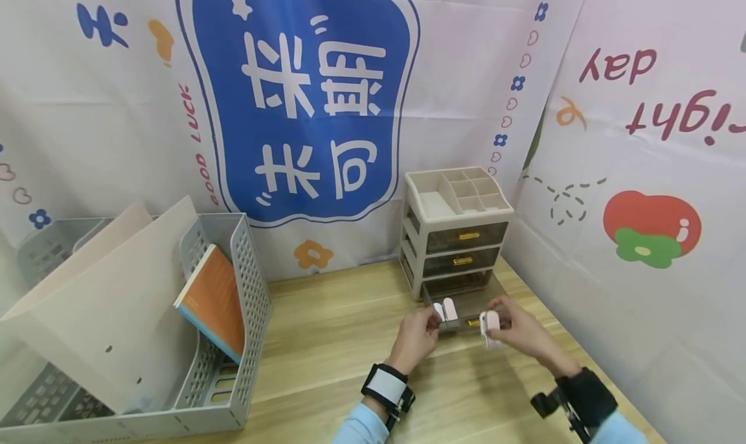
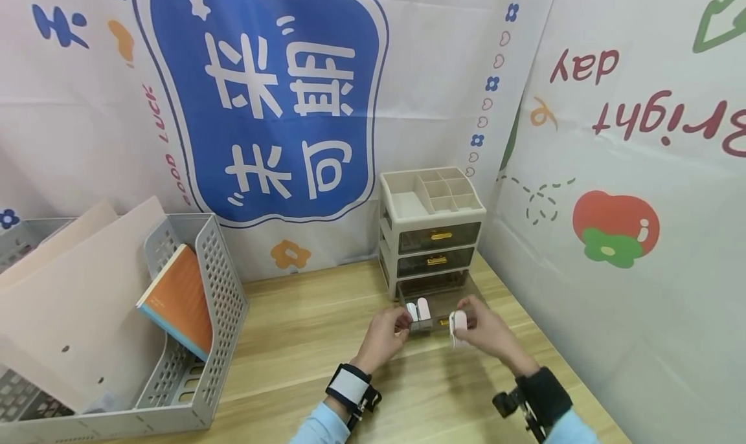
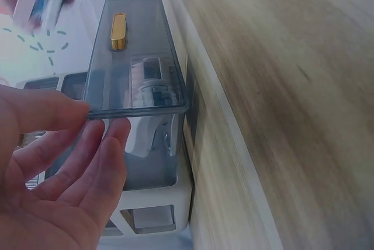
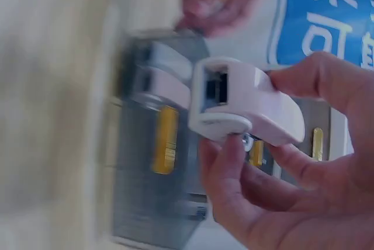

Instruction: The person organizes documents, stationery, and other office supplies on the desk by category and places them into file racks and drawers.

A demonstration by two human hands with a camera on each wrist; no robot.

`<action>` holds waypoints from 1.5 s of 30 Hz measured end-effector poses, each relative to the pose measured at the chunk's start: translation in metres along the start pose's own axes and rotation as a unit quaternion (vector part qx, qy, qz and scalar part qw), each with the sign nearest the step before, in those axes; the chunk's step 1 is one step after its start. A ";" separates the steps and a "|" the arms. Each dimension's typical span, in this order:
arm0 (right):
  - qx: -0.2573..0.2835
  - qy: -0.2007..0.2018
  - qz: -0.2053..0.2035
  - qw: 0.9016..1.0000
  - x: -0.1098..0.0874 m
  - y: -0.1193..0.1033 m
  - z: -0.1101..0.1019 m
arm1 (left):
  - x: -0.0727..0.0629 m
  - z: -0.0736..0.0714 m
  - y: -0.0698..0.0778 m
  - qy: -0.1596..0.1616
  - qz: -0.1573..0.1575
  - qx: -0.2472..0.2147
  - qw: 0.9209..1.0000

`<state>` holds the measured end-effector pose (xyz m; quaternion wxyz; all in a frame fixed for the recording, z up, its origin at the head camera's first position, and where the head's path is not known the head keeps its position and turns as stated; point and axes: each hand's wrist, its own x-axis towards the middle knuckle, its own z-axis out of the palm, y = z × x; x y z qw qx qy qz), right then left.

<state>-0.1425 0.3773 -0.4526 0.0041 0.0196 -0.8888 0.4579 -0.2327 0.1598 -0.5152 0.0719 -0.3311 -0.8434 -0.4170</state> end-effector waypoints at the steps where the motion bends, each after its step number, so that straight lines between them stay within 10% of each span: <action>1: -0.002 0.006 -0.002 1.000 0.008 -0.002 -0.003 | -0.001 0.001 0.000 -0.003 0.000 -0.002 1.000; 11: -0.170 0.014 0.022 0.985 0.082 0.007 0.002 | -0.002 0.010 -0.001 -0.009 0.002 -0.001 1.000; 24: -0.225 -0.064 0.047 0.971 0.099 0.029 0.017 | 0.002 0.010 0.000 -0.032 -0.002 0.000 0.999; 30: -0.250 -0.079 0.019 0.965 0.106 0.031 0.012 | 0.019 -0.006 0.002 -0.036 0.032 0.038 0.998; 36: -0.290 -0.115 0.016 0.950 0.109 0.024 0.004 | 0.055 -0.050 0.027 -0.034 0.072 0.063 0.995; 39: -0.301 -0.068 -0.013 0.951 0.104 0.023 0.006 | 0.074 -0.076 0.044 -0.012 0.095 0.087 0.992; 45: -0.198 0.178 -0.072 0.961 0.063 0.022 0.014 | 0.117 -0.127 0.065 0.015 0.117 0.154 0.981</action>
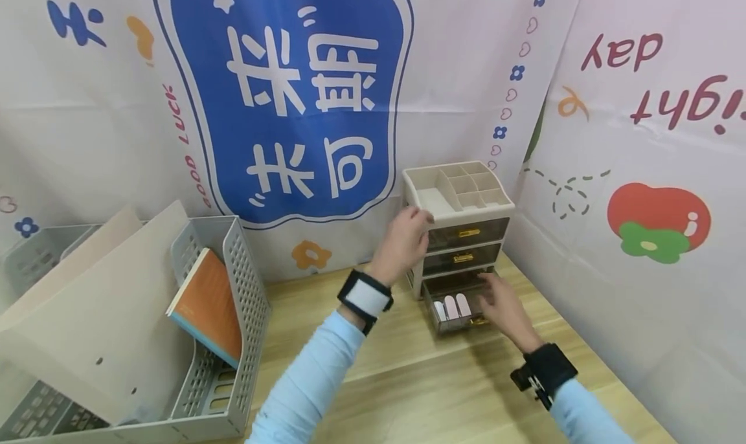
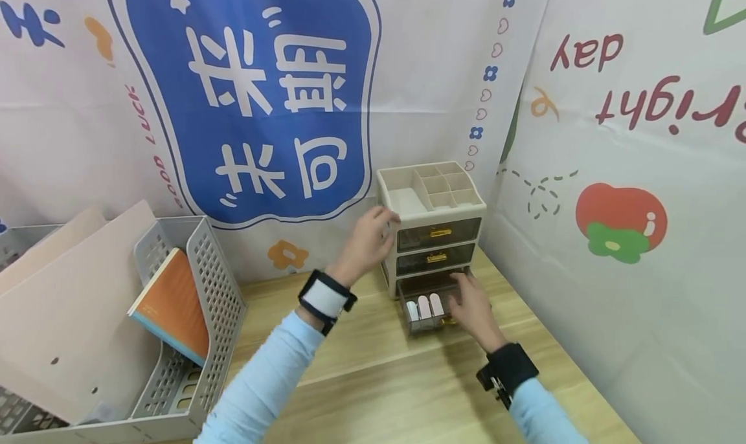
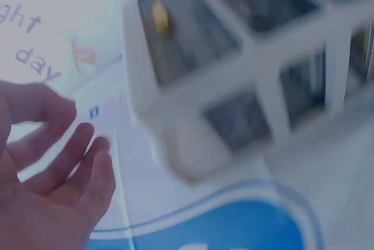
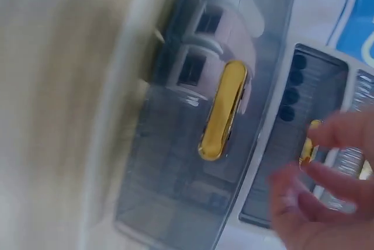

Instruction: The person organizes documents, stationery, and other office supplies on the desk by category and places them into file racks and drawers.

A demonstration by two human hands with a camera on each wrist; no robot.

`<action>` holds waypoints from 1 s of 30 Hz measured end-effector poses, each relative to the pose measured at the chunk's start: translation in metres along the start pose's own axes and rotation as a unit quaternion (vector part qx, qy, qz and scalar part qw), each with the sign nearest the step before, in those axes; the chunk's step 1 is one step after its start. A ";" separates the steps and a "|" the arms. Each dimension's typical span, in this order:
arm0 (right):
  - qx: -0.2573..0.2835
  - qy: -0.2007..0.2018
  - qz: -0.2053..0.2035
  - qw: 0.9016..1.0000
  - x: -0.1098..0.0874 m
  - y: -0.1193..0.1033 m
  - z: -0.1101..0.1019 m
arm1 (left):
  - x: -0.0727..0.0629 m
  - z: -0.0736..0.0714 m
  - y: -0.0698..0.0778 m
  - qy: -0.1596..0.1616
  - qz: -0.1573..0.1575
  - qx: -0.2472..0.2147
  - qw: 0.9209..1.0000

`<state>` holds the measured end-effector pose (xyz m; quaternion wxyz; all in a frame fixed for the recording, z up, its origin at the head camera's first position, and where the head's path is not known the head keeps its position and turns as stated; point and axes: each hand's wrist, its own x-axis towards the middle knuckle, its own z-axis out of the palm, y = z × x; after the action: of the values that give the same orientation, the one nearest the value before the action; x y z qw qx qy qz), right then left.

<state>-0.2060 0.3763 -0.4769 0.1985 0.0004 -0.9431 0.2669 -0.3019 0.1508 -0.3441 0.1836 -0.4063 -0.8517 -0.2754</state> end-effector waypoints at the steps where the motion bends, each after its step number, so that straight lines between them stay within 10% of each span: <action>1: 0.019 0.026 0.016 0.999 -0.009 -0.001 -0.003 | 0.008 -0.005 -0.003 -0.004 0.008 0.021 1.000; 6: 0.163 -0.018 0.151 0.975 -0.044 -0.005 0.003 | 0.033 -0.016 -0.025 -0.060 0.022 0.125 0.990; 12: 0.437 -0.099 0.281 0.849 -0.053 -0.010 0.049 | 0.023 -0.013 -0.045 -0.104 -0.016 0.157 0.982; 16: 0.523 -0.086 0.266 0.805 -0.036 -0.013 0.068 | 0.019 -0.015 -0.043 -0.098 -0.037 0.149 0.983; 22: 0.548 -0.069 0.272 0.788 -0.008 -0.013 0.075 | 0.019 -0.015 -0.034 -0.116 -0.045 0.143 0.982; 30: 0.507 -0.071 0.294 0.807 0.016 -0.011 0.089 | 0.017 0.001 -0.026 -0.132 -0.038 0.153 0.979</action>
<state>-0.2533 0.3239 -0.5348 0.0143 -0.1575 -0.6397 0.7522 -0.3329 0.1477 -0.3441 0.1189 -0.3740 -0.9151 -0.0927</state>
